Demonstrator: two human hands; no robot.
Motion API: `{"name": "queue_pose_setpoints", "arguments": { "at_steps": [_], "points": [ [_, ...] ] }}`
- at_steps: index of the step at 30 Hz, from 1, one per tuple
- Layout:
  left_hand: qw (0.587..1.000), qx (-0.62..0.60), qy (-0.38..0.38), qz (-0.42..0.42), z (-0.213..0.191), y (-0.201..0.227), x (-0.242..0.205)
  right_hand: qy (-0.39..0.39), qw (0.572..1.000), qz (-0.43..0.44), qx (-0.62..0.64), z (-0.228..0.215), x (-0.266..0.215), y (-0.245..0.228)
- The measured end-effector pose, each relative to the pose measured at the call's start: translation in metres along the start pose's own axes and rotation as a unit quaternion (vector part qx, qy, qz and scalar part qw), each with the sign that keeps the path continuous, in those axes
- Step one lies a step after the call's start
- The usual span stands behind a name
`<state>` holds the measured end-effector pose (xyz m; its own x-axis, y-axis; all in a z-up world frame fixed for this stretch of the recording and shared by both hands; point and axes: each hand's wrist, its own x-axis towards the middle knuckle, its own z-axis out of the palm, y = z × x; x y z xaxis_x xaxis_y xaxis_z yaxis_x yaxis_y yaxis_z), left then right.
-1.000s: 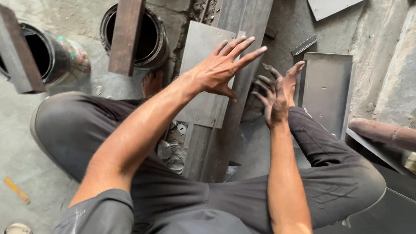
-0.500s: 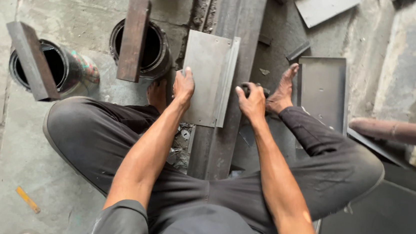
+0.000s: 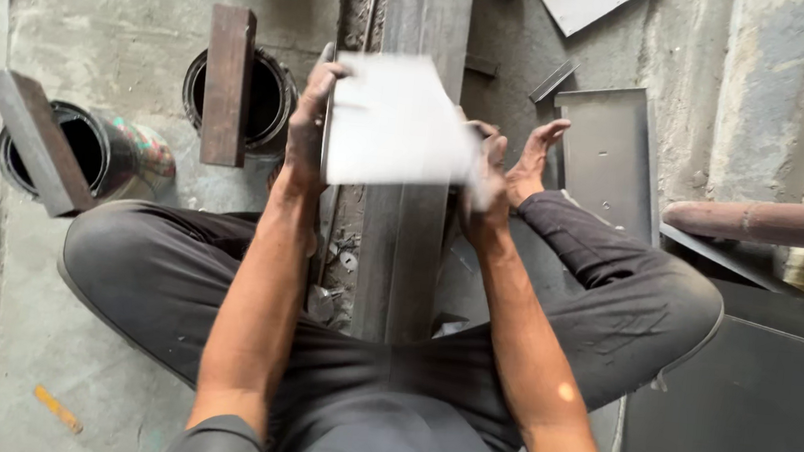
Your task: The person sits on the floor and uses a hammer and chisel to shape and fit metal plates onto a metal frame. They repeatedly position the plates, strike them with the hammer, and adjust their placement to ensure a proper fit.
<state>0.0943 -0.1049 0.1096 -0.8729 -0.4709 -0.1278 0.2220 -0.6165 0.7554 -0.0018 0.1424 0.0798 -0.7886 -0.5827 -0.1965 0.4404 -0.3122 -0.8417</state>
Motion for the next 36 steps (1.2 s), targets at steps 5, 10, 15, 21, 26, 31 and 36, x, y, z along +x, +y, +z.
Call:
{"name": "queue_pose_setpoints", "arguments": {
  "at_steps": [5, 10, 15, 21, 26, 31, 36],
  "points": [
    [0.976, 0.215, -0.033, -0.027, 0.007, -0.014, 0.002, -0.072, 0.997, 0.002, 0.002, -0.004, 0.000, 0.009],
    [0.976, 0.179, 0.051, -0.113, -0.003, -0.070, 0.009, -0.053, 0.986, -0.037, -0.153, -0.032, 0.026, 0.043],
    [0.967, 0.215, 0.085, -0.110, -0.015, -0.088, 0.020, 0.002, 0.984, -0.045, -0.171, -0.048, 0.040, 0.060],
    [0.951, 0.262, 0.122, -0.112, -0.021, -0.084, 0.028, 0.051, 0.972, -0.025, -0.226, -0.045, 0.043, 0.065],
    [0.932, 0.321, 0.124, -0.116, -0.021, -0.077, 0.038, 0.078, 0.955, -0.019, -0.285, -0.040, 0.049, 0.063],
    [0.841, 0.485, 0.198, -0.135, -0.012, -0.061, 0.029, 0.110, 0.936, 0.037, -0.333, -0.037, 0.057, 0.064],
    [0.749, 0.639, 0.150, -0.095, 0.001, -0.032, 0.032, 0.091, 0.931, -0.006, -0.354, -0.041, 0.077, 0.063]
  ]
}}
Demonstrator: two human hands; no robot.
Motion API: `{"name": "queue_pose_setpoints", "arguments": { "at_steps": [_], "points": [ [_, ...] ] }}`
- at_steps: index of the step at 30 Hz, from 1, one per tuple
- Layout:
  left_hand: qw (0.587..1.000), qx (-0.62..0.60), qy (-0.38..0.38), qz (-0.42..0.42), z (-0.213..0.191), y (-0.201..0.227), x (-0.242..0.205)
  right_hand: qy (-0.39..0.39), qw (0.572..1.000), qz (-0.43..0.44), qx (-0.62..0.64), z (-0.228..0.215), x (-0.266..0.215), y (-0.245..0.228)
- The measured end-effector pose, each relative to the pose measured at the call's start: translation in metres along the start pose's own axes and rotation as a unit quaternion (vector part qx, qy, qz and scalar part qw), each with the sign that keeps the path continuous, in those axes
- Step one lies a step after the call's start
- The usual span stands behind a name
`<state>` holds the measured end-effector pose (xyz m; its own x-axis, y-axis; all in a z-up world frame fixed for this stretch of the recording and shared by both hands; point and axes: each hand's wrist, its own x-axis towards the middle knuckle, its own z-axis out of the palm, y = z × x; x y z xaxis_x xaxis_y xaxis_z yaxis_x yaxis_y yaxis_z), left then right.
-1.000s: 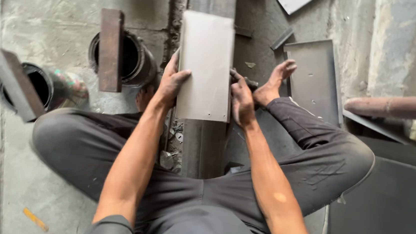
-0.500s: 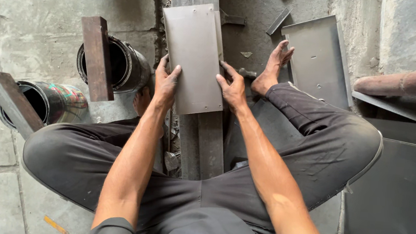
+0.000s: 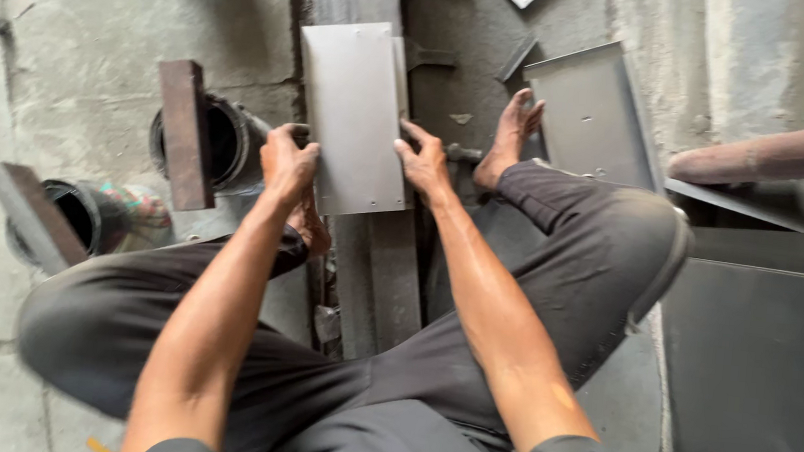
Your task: The person sits on the floor and uses a hammer and chisel to shape and fit metal plates onto a metal frame. They repeatedly position the plates, strike them with the hammer, and adjust their placement to ensure a proper fit.
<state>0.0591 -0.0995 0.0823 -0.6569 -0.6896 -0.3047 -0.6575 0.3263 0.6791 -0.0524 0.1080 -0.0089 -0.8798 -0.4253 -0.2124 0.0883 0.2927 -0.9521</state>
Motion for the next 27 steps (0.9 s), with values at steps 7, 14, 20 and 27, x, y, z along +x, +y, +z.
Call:
{"name": "queue_pose_setpoints", "arguments": {
  "at_steps": [7, 14, 20, 27],
  "points": [
    [0.994, 0.092, 0.035, 0.046, 0.000, 0.009, 0.004, -0.014, 1.000, 0.005, 0.003, 0.003, 0.003, 0.008],
    [0.992, 0.109, 0.028, 0.064, -0.006, 0.014, 0.000, -0.019, 1.000, -0.001, 0.015, 0.005, 0.003, 0.011],
    [0.967, 0.182, 0.120, 0.133, 0.015, 0.028, -0.005, -0.039, 0.998, 0.009, 0.047, 0.002, 0.002, 0.010],
    [0.867, 0.348, -0.140, 0.327, 0.047, 0.055, 0.006, -0.088, 0.994, -0.062, -0.018, 0.002, 0.004, 0.008]
  ]
}}
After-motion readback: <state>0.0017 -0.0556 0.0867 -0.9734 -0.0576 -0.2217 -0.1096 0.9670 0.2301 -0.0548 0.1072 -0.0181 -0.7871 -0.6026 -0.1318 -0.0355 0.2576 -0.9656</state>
